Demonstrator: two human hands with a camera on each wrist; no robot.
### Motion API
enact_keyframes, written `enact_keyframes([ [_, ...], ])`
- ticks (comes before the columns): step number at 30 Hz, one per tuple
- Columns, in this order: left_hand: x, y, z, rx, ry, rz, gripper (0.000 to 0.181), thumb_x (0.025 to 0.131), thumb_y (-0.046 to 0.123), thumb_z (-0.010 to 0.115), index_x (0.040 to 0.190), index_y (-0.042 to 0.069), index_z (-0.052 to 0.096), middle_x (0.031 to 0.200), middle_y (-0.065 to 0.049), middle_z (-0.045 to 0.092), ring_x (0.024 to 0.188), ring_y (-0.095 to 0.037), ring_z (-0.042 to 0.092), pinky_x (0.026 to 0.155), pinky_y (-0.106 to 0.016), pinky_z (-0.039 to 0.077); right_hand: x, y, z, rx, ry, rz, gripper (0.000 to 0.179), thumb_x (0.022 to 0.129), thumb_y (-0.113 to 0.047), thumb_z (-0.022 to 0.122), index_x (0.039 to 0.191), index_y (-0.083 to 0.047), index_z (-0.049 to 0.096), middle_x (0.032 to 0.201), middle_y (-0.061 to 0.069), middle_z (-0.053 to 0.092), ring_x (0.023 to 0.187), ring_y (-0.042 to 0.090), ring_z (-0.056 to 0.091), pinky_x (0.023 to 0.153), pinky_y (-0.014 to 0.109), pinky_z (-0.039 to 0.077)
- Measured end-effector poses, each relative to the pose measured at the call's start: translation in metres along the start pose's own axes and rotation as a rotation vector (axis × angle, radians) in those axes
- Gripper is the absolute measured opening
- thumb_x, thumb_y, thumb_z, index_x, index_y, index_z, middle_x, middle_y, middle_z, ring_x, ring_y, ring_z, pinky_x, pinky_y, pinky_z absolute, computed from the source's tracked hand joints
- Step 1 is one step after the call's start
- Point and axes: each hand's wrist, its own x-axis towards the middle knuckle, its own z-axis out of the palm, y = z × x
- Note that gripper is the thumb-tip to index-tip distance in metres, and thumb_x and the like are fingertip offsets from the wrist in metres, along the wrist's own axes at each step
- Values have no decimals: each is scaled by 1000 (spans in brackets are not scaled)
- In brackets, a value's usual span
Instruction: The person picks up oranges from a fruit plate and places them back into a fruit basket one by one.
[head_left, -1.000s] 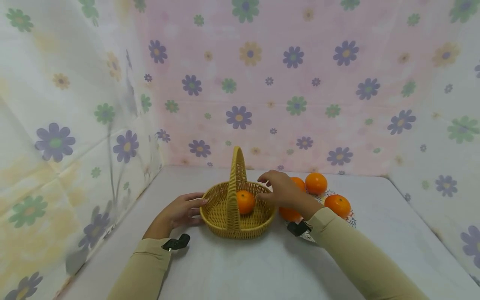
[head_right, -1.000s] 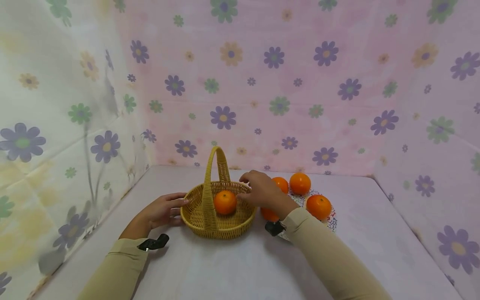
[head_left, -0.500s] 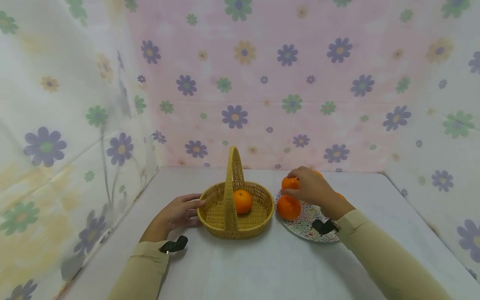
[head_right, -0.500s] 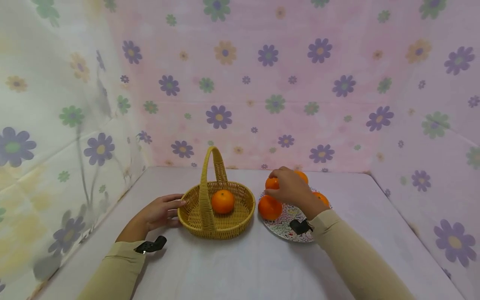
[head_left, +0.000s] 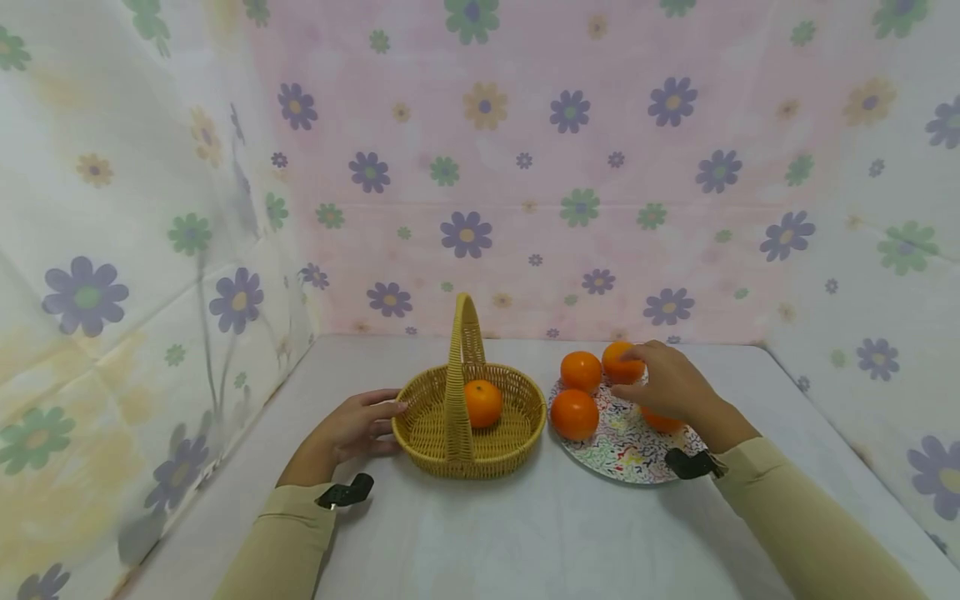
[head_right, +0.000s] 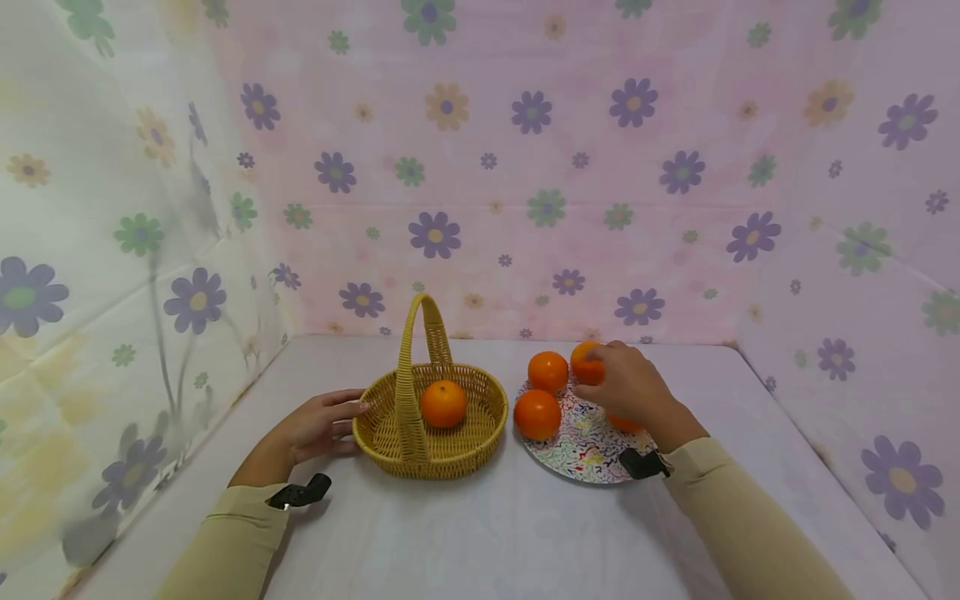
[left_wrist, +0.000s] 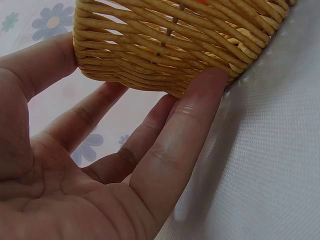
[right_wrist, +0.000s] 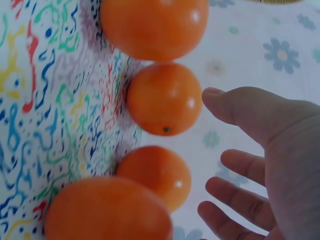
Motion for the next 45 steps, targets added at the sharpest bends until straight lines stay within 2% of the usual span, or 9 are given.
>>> enact_keyframes([
  [12,2,-3,-2,-13,13,-12,66,96,30,76,152,11,49,141,-16,63,114,-26,71,90,-49,62,-17,29,5,58,14,118,75,84,-50,84,137,-2,61,142,27,55,130,49,49,106,69,45],
  [19,-1,-3,-2,-18,11,-11,66,95,31,77,152,11,49,141,-15,63,114,-26,71,91,-50,62,-28,41,9,124,-15,186,82,84,-52,82,143,-3,55,146,30,50,129,51,49,103,68,49],
  [25,-3,-3,-4,-29,-11,-1,67,97,30,75,154,10,46,142,-15,62,116,-25,70,93,-51,61,-33,45,15,163,-25,204,87,84,-56,81,146,-3,51,144,29,52,128,49,50,101,67,51],
  [31,-3,-5,-4,-32,-16,-4,71,95,32,77,154,8,46,143,-16,62,116,-25,70,93,-51,61,-37,48,21,202,-53,256,87,83,-52,83,147,-4,49,137,26,57,119,43,58,97,60,57],
  [34,-2,-6,-4,-31,-25,-6,72,95,33,77,154,8,45,142,-15,62,116,-25,70,94,-51,60,-39,49,23,211,-52,256,87,82,-50,84,146,-4,49,135,25,59,115,41,60,94,58,58],
  [40,1,-4,-4,-25,-37,-3,68,98,30,73,155,9,44,144,-15,61,119,-25,69,95,-51,60,-41,53,24,194,-39,246,87,82,-52,84,145,-3,50,135,25,60,113,40,61,95,58,58],
  [45,3,-3,-2,-35,-19,-7,65,97,29,75,153,11,48,143,-15,62,118,-26,69,94,-51,60,-42,55,22,203,-42,268,85,82,-52,85,143,-3,52,133,26,61,113,41,61,95,59,57],
])
